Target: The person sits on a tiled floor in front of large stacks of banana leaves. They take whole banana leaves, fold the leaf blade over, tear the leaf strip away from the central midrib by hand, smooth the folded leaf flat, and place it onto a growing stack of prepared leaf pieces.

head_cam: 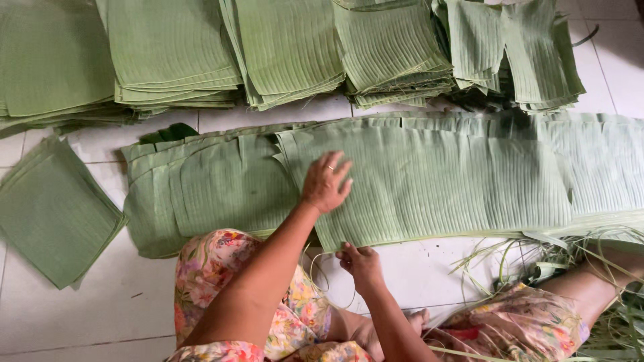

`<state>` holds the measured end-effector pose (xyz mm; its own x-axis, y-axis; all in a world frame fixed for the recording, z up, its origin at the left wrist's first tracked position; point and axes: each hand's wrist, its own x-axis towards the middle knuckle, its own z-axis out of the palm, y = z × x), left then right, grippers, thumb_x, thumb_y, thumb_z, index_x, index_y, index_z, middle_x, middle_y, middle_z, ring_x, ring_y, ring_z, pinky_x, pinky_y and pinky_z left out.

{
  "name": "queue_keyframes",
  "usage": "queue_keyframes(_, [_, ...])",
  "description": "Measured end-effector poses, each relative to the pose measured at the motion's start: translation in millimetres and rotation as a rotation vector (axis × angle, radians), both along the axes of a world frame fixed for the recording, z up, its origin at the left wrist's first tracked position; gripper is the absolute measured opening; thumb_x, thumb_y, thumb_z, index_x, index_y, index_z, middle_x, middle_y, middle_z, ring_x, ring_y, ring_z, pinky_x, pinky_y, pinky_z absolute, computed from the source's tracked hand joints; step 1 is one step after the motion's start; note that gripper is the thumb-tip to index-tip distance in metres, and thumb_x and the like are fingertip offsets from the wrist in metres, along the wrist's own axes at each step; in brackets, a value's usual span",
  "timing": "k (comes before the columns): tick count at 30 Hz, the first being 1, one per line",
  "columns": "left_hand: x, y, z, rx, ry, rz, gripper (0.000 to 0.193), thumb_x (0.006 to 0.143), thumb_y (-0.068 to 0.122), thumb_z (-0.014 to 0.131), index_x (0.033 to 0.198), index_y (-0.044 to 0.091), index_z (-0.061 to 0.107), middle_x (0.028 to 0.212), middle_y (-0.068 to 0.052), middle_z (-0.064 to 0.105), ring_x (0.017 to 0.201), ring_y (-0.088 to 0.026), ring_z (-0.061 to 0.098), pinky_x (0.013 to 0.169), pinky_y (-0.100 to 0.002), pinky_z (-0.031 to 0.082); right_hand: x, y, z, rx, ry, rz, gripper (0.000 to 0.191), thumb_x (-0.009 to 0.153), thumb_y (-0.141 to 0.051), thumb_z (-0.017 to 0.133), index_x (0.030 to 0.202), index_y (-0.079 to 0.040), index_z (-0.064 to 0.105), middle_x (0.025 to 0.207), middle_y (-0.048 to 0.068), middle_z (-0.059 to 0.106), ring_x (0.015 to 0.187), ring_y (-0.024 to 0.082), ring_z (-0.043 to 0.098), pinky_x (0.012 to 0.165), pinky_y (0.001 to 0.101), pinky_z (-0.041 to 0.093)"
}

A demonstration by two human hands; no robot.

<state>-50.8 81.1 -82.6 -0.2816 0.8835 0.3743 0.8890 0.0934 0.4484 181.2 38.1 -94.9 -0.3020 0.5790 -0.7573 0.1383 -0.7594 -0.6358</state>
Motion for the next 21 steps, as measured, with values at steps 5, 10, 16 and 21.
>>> queue_keyframes(5, [41.6,0.9,2.0,-0.199,0.145,-0.304,0.045,0.086,0.032,0.061,0.130,0.027,0.066,0.151,-0.005,0.050,0.144,-0.028,0.041,0.117,-0.053,0.033,18.6,21.2,-9.7,-0.099,0.074,0.227,0.024,0.096,-0.019,0.066,0.107,0.003,0.064,0.093,0.010,0.075,0.084,0.018,0.073,0.070,0.0306,0.058])
queue_keyframes(10, [40.0,8.1,-9.0,-0.315,0.177,-0.335,0.052,0.088,0.038,0.058,0.139,0.029,0.061,0.150,-0.008,0.048,0.140,-0.029,0.038,0.111,-0.060,0.029,74.7,102.6,-12.0,0.014,0.113,-0.090,0.024,0.103,-0.025,0.064,0.104,-0.002,0.058,0.089,0.020,0.071,0.065,0.020,0.058,0.058,0.0292,0.051])
queue_keyframes(16, [45.8,13.1,-7.7,-0.369,0.190,-0.314,0.052,0.089,0.042,0.056,0.141,0.033,0.059,0.155,-0.007,0.043,0.142,-0.030,0.034,0.112,-0.060,0.029,85.6,112.8,-12.8,0.326,0.104,-0.329,0.017,0.103,-0.014,0.064,0.098,0.001,0.059,0.086,0.007,0.062,0.075,0.016,0.061,0.065,0.0285,0.052])
queue_keyframes(21, [44.5,11.4,6.2,-0.538,0.148,-0.250,0.058,0.090,0.055,0.054,0.146,0.041,0.053,0.164,-0.007,0.029,0.152,-0.035,0.019,0.115,-0.068,0.018,99.8,81.6,3.8,0.271,0.212,-0.430,0.016,0.102,-0.015,0.063,0.097,-0.001,0.059,0.090,0.006,0.065,0.081,0.015,0.065,0.071,0.0286,0.055])
